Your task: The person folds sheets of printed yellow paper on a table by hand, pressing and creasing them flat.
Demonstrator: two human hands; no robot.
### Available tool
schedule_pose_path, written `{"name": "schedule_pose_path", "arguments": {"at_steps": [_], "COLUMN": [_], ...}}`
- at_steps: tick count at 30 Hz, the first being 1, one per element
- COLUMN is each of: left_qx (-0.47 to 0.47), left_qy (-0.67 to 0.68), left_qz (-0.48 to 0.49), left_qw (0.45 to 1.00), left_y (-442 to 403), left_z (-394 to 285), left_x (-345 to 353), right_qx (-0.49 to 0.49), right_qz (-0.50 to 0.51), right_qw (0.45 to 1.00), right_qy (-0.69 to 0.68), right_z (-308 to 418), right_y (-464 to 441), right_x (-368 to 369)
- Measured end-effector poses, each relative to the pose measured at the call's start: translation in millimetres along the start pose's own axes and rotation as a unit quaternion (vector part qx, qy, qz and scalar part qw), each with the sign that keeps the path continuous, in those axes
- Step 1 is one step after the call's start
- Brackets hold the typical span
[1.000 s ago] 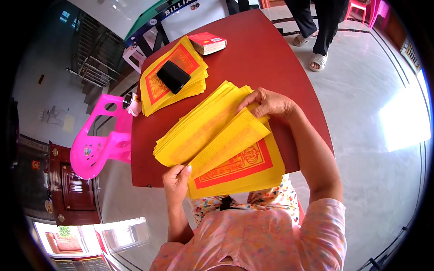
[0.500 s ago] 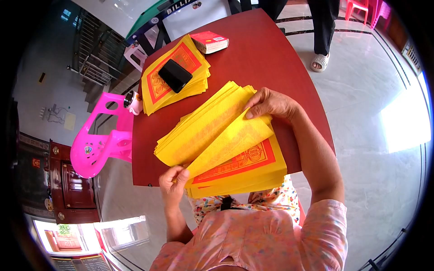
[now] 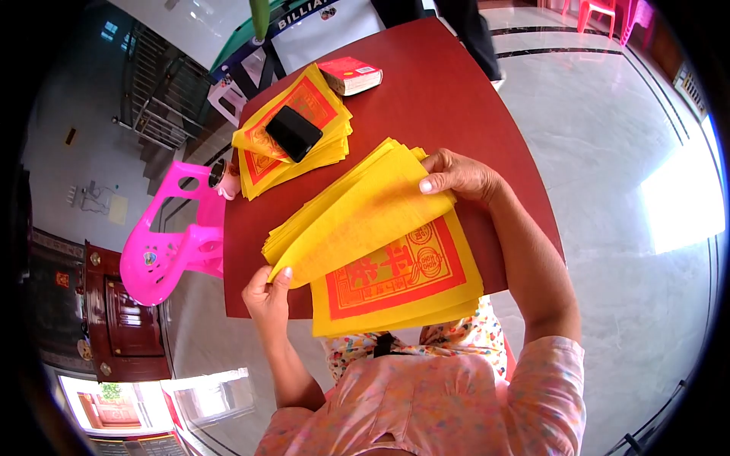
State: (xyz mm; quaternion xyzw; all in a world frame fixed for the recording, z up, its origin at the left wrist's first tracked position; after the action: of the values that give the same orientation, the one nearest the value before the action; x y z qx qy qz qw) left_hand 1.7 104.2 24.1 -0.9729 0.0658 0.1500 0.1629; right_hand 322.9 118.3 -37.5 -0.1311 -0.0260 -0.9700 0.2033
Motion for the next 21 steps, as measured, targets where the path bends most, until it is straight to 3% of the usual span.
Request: {"name": "schedule_pose_path", "arguments": {"at_steps": [4, 6, 9, 12, 16, 18, 20, 21], "left_qx": [0.072, 0.153, 0.165, 0.209, 0.207, 0.189, 0.162, 0.150], "left_qy": [-0.084, -0.145, -0.165, -0.100, -0.051, -0.097, -0.095, -0.093], "left_qz": [-0.032, -0.054, -0.061, -0.136, -0.147, -0.103, 0.052, 0.085], "left_qw": [0.993, 0.976, 0.970, 0.963, 0.966, 0.972, 0.981, 0.981], "left_y": [-13.4, -15.5, -15.9, -6.8, 13.9, 20.9, 24.4, 26.8], "left_z": [-7.3, -20.6, -26.5, -30.7, -34.7, -39.9, -33.9, -30.3], "left_x": [1.5, 5.3, 8.4, 2.3, -7.6, -6.0, 12.1, 16.8], "right_qx": [0.011, 0.019, 0.035, 0.045, 0.052, 0.047, 0.044, 0.023], "right_qz": [-0.022, -0.031, -0.054, -0.073, -0.086, -0.079, -0.073, -0.098], "right_qw": [0.999, 0.999, 0.997, 0.996, 0.994, 0.995, 0.996, 0.995], "right_qy": [0.040, 0.037, 0.033, 0.034, 0.035, 0.033, 0.030, 0.014], "right_z": [0.6, -1.6, -7.8, -9.0, -3.9, -1.9, -0.5, 3.3], "right_y": [0.1, -0.8, -2.2, -2.7, -0.4, -1.6, -2.2, -3.0], "right_x": [-0.8, -1.7, -6.2, -8.1, -3.9, -2.2, 3.1, 3.7]}}
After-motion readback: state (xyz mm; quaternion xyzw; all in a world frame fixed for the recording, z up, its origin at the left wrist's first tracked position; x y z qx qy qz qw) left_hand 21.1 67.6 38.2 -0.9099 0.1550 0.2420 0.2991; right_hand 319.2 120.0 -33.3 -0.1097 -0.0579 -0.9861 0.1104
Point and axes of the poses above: each hand's wrist, its own y-axis away from the middle knuckle, its own x-axis out of the palm, z = x × y, the point moved 7 cm from there along -y, towards the middle knuckle, and after that the axes turned 6 degrees about y, right-handed, at the moved point
